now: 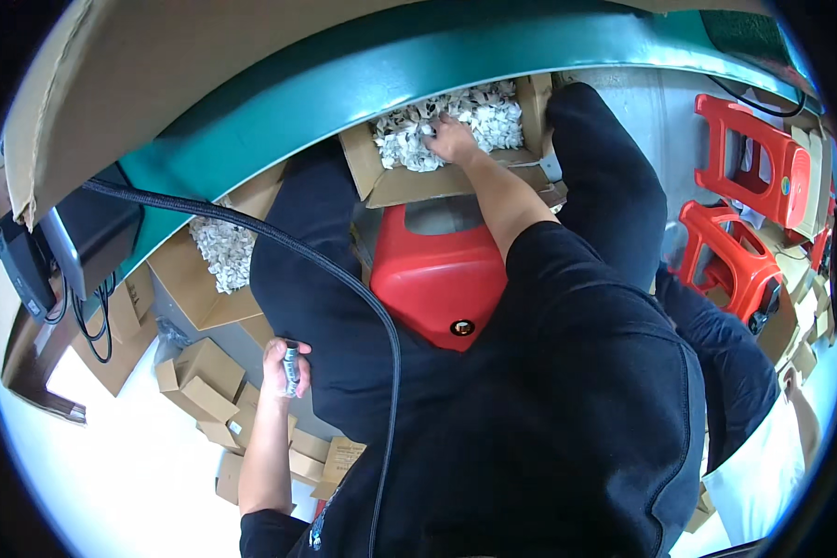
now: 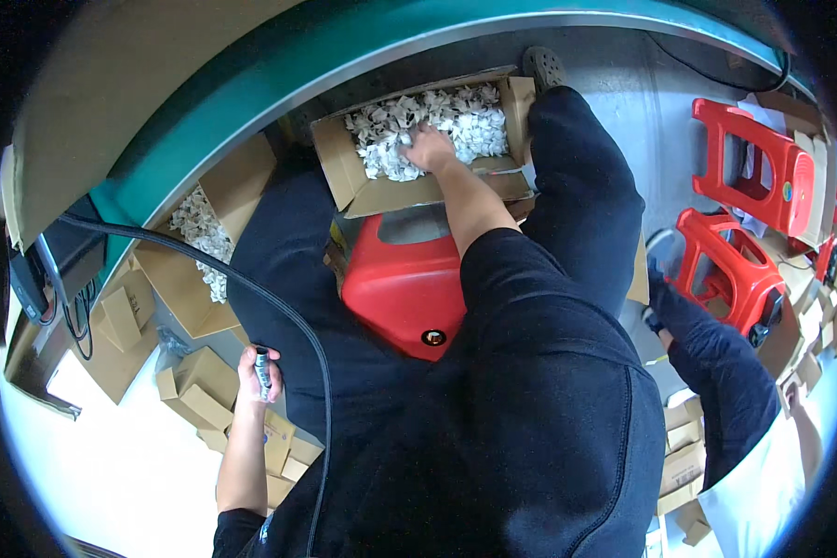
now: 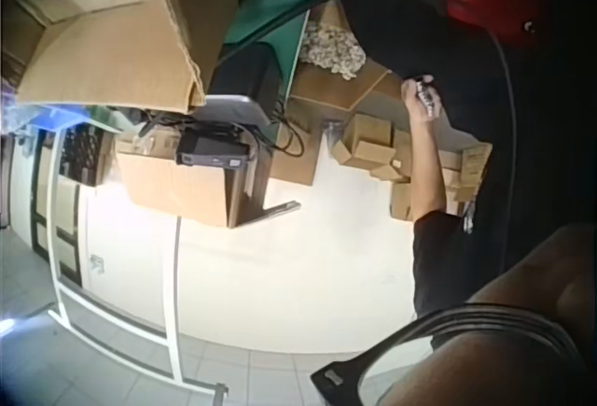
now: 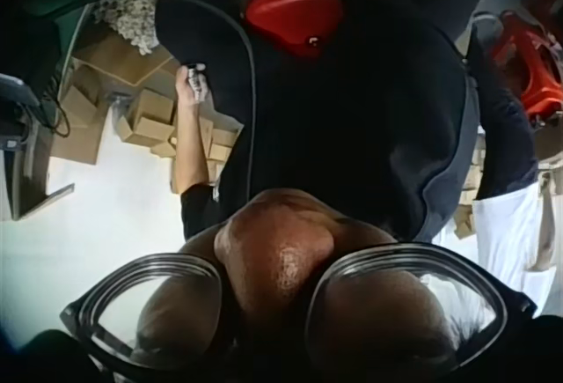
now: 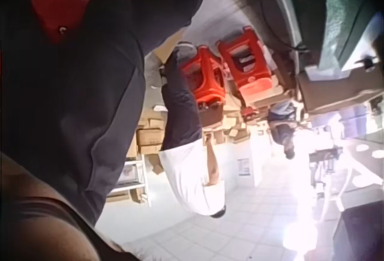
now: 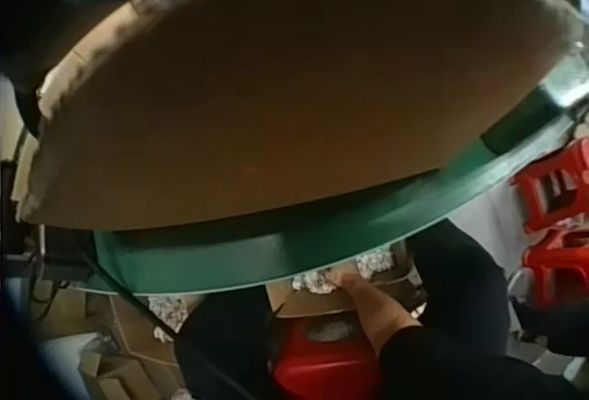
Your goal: Manually assembling small electronic components using a press jig at a workbench.
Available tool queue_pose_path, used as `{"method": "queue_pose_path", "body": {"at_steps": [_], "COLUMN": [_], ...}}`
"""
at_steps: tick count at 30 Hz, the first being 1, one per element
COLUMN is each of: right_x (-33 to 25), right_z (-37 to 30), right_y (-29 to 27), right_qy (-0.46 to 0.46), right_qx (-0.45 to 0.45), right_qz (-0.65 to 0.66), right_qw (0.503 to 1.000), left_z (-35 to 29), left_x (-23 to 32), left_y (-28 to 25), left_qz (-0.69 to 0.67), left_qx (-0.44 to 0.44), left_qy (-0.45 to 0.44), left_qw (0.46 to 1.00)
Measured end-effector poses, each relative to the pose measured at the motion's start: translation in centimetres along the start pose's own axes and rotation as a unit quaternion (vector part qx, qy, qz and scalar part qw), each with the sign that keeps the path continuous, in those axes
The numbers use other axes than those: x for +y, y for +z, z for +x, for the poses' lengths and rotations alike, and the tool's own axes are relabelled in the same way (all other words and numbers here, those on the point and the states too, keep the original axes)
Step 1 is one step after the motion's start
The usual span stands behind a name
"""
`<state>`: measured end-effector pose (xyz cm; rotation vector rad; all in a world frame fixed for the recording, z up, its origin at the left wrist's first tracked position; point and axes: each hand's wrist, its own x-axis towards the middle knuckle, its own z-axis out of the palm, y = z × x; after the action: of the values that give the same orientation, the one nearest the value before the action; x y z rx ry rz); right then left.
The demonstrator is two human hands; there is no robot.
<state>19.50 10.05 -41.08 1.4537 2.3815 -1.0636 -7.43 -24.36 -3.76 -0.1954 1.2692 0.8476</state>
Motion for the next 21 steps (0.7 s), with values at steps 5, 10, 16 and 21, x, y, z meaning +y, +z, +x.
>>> {"method": "queue_pose_path", "body": {"at_steps": [5,10,16,21], "right_x": [4.5,8.9,6.1,9.9], "right_z": [3.9,10.6,10.0,8.2], "right_y": [3.1,2.2,3.2,6.7], "right_qy": [0.032,0.169,0.135,0.079], "right_qx": [-0.027,-0.111,-0.142,0.197], "right_qz": [0.08,0.22,0.248,0.148], "right_qw": [0.996,0.954,0.949,0.966], "left_z": [0.0,0.0,-1.5,-0.1], "left_x": [0.0,-0.2,-0.9,-0.2], "left_y": [0.4,0.4,1.7,1.3], "left_qz": [0.0,-0.015,-0.011,-0.025], "left_qx": [0.014,0.072,0.087,0.038], "left_qy": [-0.005,-0.023,-0.004,-0.016], "left_qw": [1.0,0.997,0.996,0.999]}}
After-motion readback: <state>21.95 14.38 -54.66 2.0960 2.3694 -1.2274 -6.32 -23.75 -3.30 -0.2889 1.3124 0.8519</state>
